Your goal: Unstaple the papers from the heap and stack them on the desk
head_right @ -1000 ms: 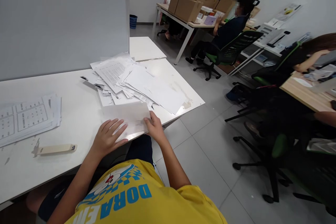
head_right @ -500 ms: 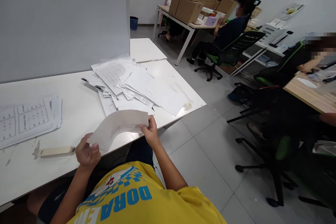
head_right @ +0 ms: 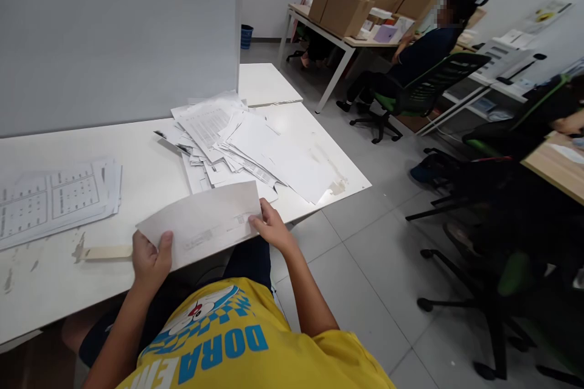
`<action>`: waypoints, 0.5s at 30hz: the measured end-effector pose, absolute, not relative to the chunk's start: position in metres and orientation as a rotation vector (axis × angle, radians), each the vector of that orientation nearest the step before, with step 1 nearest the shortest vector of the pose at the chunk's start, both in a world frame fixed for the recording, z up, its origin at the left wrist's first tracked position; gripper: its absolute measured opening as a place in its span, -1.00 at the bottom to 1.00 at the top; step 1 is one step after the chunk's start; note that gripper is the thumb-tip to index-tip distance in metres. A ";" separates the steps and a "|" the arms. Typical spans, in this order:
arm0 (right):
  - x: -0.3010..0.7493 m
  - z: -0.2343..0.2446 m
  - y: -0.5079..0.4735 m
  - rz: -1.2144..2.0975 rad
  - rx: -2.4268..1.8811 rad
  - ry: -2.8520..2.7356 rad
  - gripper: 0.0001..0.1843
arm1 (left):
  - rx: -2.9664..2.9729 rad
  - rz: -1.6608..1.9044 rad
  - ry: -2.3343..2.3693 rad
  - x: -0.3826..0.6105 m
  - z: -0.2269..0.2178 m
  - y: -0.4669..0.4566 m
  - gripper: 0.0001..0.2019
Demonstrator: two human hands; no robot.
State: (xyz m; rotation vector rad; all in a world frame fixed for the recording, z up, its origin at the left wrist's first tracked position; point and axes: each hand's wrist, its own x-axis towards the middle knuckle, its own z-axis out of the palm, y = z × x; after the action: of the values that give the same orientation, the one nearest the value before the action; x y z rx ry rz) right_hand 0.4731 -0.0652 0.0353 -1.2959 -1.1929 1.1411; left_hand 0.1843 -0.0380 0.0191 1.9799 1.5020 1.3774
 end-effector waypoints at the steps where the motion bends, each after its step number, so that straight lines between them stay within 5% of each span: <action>1: 0.473 0.041 -0.068 1.215 -1.283 -1.157 -0.70 | 1.976 1.305 1.517 0.175 0.028 -0.040 -0.54; 8: 0.448 0.052 -0.084 1.608 -1.330 -0.902 -0.63 | 2.698 0.745 1.683 0.071 0.052 -0.047 -0.61; 15: 0.428 0.044 -0.082 1.734 -1.362 -0.870 -0.57 | 2.617 0.389 1.837 0.061 0.031 -0.044 -0.73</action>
State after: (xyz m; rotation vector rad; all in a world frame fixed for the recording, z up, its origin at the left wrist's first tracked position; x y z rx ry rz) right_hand 0.4277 -0.0823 0.0435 -1.3618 -0.8698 1.7336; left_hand 0.0615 -0.0438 0.0314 2.6166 1.8370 0.3894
